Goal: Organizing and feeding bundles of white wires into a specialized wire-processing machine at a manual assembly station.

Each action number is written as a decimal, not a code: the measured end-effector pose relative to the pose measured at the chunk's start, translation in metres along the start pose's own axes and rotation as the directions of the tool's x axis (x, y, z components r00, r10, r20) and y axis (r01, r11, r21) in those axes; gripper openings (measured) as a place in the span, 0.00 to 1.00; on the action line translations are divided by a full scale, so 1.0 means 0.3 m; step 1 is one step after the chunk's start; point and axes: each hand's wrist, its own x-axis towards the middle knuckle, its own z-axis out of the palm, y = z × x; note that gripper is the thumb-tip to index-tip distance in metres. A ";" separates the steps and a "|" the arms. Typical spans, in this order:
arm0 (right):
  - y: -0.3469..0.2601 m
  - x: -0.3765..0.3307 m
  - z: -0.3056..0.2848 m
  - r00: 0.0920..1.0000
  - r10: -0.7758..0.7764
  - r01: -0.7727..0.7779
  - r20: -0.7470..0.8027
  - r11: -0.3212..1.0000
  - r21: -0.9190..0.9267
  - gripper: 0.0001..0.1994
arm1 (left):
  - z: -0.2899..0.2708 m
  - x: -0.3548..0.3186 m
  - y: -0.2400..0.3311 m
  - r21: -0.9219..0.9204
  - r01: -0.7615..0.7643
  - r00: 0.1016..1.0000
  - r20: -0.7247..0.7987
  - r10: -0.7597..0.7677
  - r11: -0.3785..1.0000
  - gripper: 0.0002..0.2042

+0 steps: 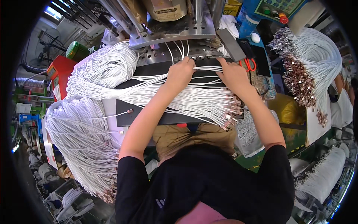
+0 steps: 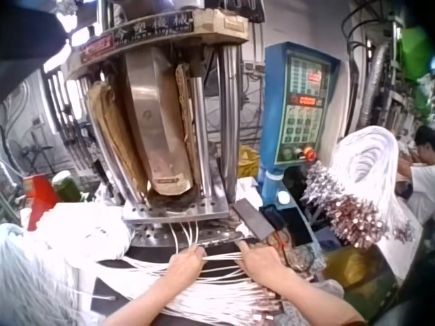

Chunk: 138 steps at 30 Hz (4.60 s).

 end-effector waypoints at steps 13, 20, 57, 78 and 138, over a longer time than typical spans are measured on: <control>-0.096 0.020 -0.037 0.760 -0.631 0.625 0.156 0.776 0.090 0.07 | -0.188 -0.175 0.223 -0.485 0.872 0.489 0.866 0.101 -0.067 0.18; 0.009 0.207 0.078 0.927 -0.091 -0.313 0.363 0.345 0.885 0.11 | -0.126 -0.102 0.205 -0.626 0.779 0.622 0.778 -0.085 -0.034 0.17; 0.053 0.166 0.243 0.996 0.052 -0.086 0.068 0.539 0.838 0.19 | 0.024 0.013 0.066 -0.695 0.717 0.632 0.675 -0.381 -0.042 0.13; 0.093 0.169 0.218 0.976 -0.059 -0.174 0.210 0.367 0.914 0.21 | 0.022 0.043 0.047 -0.632 0.771 0.586 0.751 -0.304 -0.075 0.15; 0.111 0.161 0.143 0.920 -0.120 -0.259 0.373 0.528 0.809 0.23 | -0.081 -0.017 -0.052 -0.536 0.813 0.582 0.747 -0.322 0.227 0.13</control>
